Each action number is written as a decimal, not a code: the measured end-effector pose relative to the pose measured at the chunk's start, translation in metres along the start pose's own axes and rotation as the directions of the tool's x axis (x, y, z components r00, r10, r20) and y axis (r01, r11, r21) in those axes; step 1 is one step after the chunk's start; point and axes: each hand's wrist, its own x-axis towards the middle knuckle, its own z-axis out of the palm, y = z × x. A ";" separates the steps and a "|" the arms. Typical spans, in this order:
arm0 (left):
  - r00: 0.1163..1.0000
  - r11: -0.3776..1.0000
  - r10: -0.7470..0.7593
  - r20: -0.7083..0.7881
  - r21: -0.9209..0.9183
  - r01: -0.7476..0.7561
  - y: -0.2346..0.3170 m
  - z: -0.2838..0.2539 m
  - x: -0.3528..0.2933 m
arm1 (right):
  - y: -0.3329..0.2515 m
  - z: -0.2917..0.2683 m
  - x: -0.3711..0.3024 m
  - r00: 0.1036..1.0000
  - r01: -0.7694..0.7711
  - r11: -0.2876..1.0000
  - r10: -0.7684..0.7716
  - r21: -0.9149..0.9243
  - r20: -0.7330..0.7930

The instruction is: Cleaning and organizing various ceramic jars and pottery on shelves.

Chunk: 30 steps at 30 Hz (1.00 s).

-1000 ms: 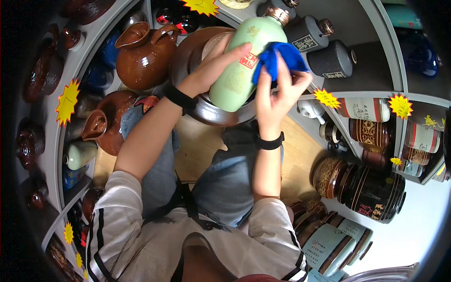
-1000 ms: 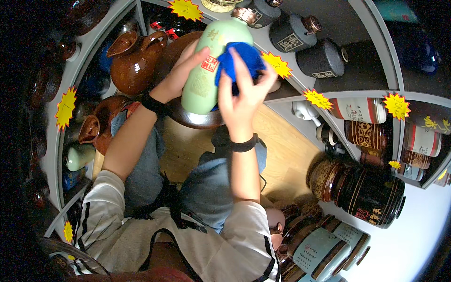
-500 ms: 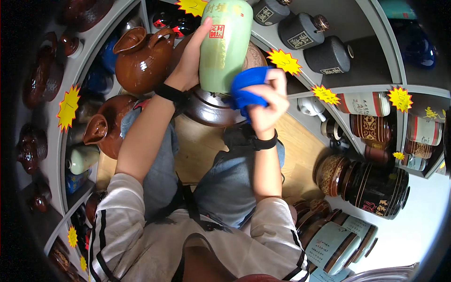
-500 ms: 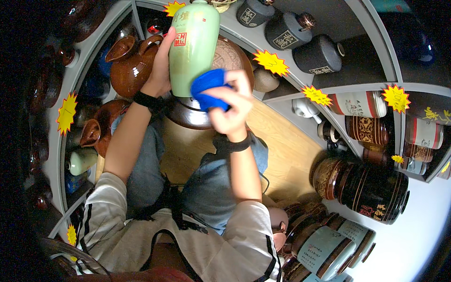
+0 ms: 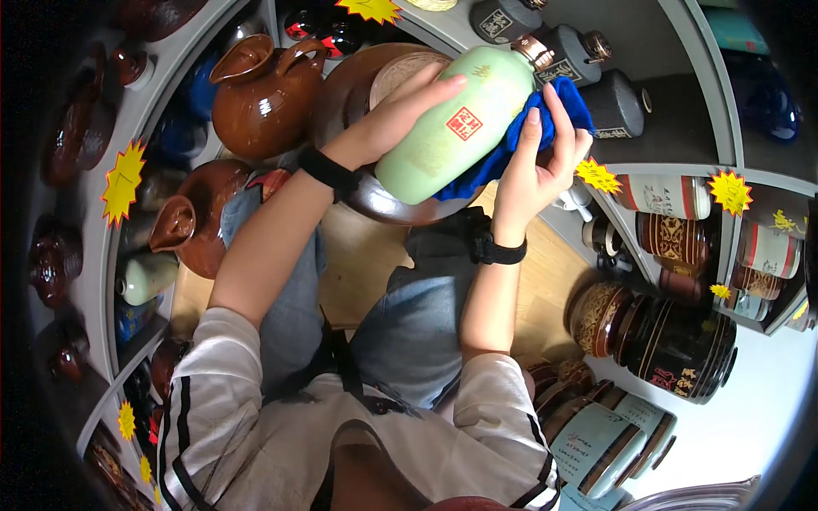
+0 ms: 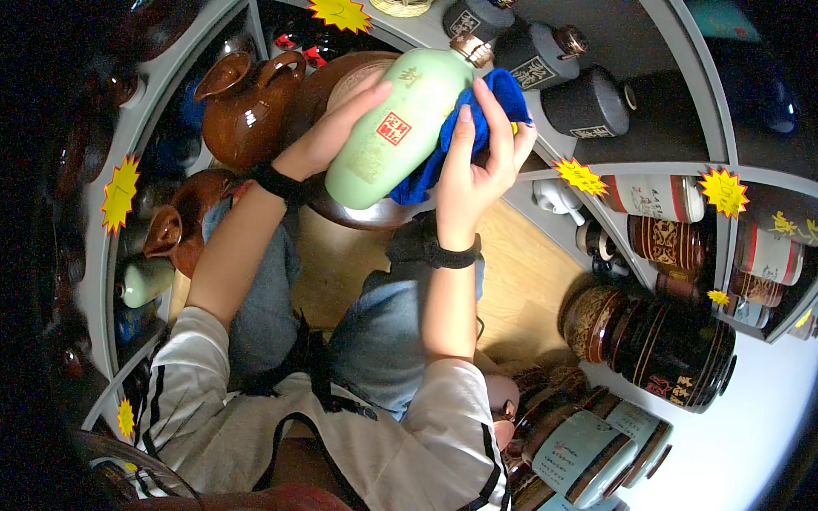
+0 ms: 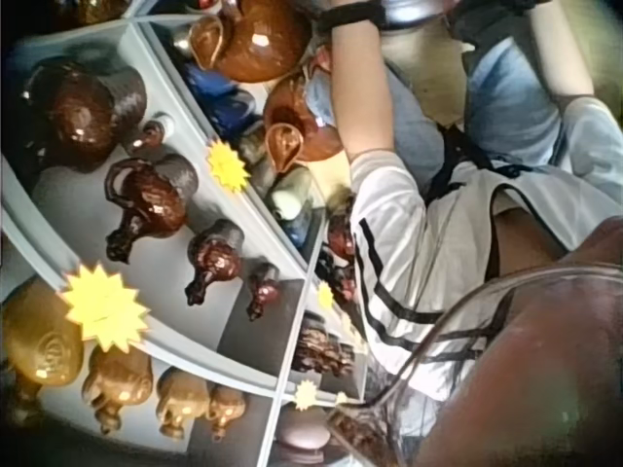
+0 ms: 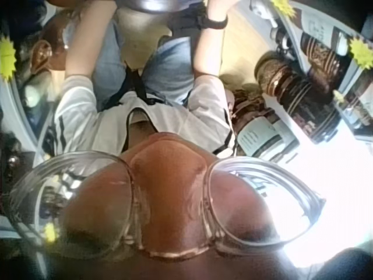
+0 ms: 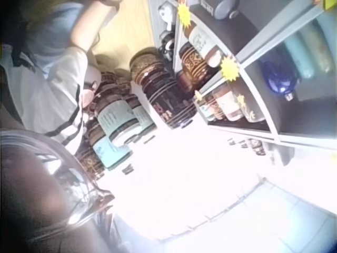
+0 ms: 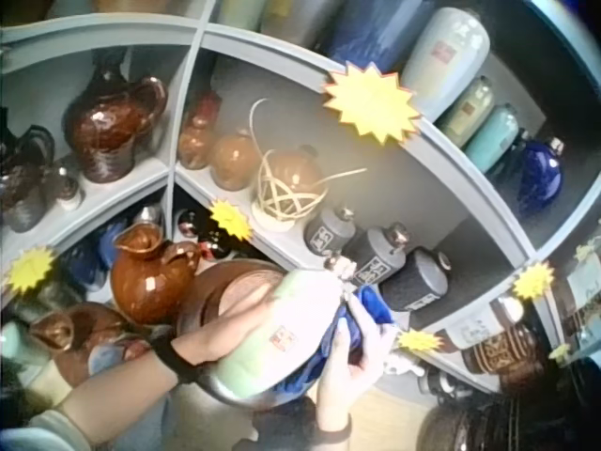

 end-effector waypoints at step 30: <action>0.981 0.940 -0.036 -0.189 -0.341 -0.031 0.021 -0.020 0.010 | -0.013 0.011 -0.015 0.959 -0.231 0.815 0.100 0.532 0.263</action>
